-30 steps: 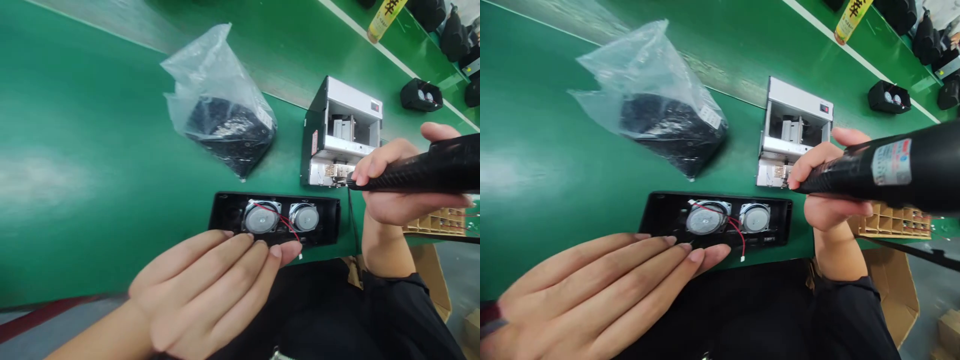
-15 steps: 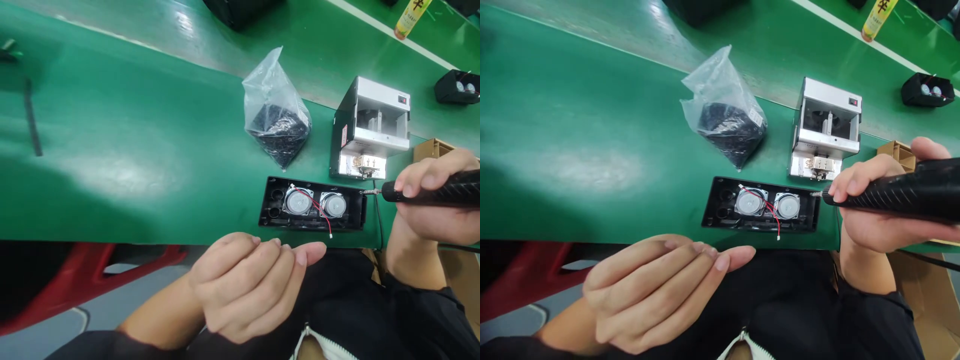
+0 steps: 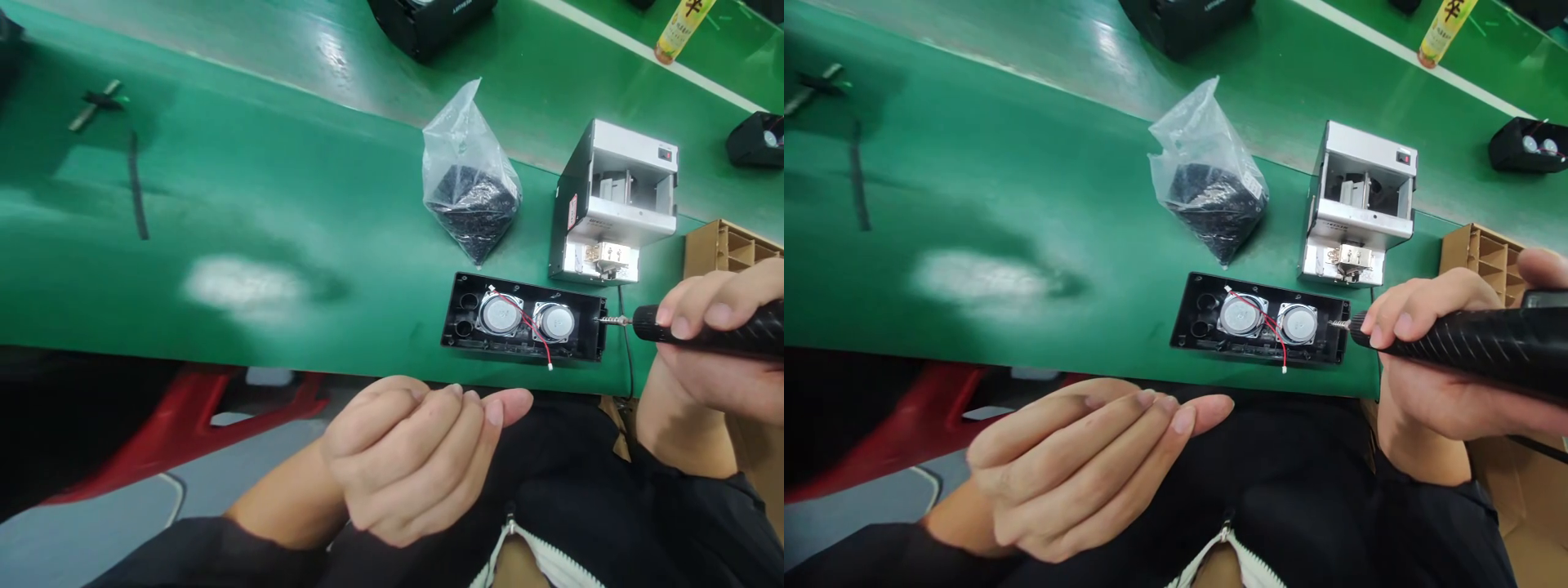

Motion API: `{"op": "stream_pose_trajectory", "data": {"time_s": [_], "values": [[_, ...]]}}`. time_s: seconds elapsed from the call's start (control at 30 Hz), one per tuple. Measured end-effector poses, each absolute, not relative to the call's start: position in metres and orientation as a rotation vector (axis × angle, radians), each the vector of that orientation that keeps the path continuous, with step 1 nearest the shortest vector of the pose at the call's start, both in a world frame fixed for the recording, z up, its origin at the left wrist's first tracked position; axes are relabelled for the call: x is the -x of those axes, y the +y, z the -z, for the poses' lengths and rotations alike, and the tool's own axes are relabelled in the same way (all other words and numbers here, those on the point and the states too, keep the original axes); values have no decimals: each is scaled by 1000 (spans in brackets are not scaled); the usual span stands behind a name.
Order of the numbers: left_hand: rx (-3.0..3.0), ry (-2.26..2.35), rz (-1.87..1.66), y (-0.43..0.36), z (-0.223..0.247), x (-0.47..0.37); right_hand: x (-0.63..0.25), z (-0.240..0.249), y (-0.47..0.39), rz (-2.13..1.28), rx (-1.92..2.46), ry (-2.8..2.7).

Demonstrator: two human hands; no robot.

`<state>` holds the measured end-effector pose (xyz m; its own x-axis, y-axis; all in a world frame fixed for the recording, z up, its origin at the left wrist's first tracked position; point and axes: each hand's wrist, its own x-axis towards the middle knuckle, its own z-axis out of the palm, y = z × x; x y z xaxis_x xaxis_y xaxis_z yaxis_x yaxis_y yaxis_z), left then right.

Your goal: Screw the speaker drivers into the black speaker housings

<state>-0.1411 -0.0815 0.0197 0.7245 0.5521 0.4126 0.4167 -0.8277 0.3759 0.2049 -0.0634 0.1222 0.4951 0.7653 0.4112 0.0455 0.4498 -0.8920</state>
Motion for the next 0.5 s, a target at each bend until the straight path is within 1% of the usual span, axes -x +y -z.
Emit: {"op": "stream_pose_trajectory", "data": {"time_s": [0.1, 0.2, 0.27, 0.3, 0.5], "values": [[-2888, 545, -975, -75, -28, 128, -208, -124, -64, -527, 1010, -1026], [-3025, 573, -1385, -69, -32, 104, -215, -124, -64, -500, 997, -1104], [-2995, 631, -1636, -69, -30, 92, -219, -124, -63, -520, 1024, -1121], [-2969, 660, -1696, -70, -28, 88, -221, -125, -62, -557, 1054, -1125], [-2990, 644, -1705, -74, -23, 87, -223, -124, -43, -791, 1138, -1026]]}}
